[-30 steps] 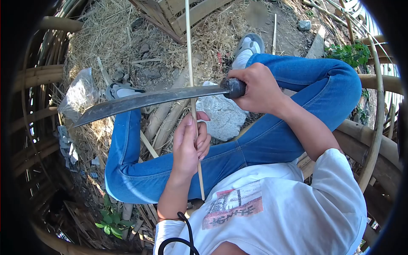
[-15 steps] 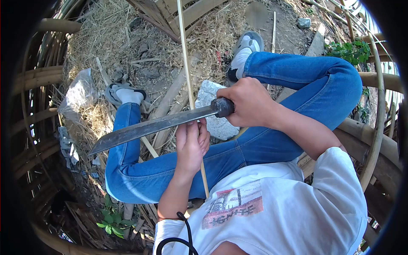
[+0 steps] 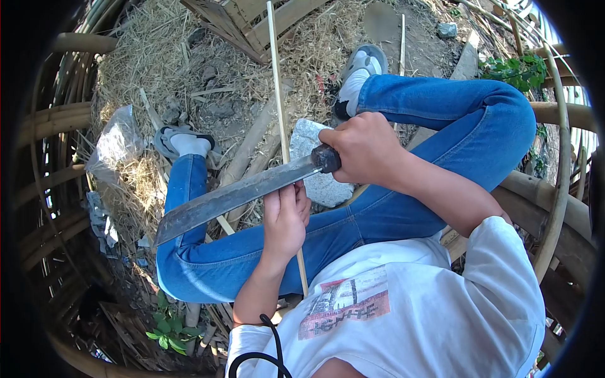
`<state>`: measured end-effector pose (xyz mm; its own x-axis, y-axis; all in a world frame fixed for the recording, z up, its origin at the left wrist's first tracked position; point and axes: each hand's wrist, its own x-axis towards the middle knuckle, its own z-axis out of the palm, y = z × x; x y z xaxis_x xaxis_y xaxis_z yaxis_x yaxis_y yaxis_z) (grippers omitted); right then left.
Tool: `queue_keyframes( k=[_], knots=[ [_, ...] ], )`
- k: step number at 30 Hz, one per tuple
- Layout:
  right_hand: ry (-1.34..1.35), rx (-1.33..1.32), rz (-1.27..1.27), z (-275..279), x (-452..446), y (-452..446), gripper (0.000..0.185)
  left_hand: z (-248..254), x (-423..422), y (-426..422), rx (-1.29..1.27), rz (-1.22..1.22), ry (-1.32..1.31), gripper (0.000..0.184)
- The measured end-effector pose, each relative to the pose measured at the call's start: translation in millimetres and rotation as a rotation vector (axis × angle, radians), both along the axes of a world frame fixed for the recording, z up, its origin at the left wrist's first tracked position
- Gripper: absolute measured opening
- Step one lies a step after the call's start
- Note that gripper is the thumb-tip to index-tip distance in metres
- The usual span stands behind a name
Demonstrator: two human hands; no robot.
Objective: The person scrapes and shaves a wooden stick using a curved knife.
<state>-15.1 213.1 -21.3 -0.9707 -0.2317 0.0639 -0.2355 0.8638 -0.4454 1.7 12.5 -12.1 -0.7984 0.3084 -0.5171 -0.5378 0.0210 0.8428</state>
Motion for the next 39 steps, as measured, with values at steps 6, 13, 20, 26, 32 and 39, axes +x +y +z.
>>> queue_keyframes(
  k=[6,13,20,26,32,39],
  knots=[
    [0.056,-0.004,0.005,-3,-2,-1,0.026,5,-1,-1,0.014,-0.006,-0.014,0.027],
    [0.105,0.006,0.002,-4,-6,-1,0.025,4,-2,-3,0.025,-0.008,-0.009,0.028],
    [0.123,0.003,-0.036,-5,-10,4,0.025,8,-3,-5,0.085,-0.039,0.035,0.032],
    [0.136,0.054,-0.324,-5,-28,36,0.031,11,8,-1,0.08,-0.158,-0.006,0.036],
    [0.117,-0.093,-0.366,-19,-26,41,0.04,9,6,-1,0.135,-0.17,0.005,0.033],
    [0.034,-0.208,-0.106,-7,-19,-4,0.026,1,1,-4,0.072,-0.062,0.11,0.031]
  ],
)
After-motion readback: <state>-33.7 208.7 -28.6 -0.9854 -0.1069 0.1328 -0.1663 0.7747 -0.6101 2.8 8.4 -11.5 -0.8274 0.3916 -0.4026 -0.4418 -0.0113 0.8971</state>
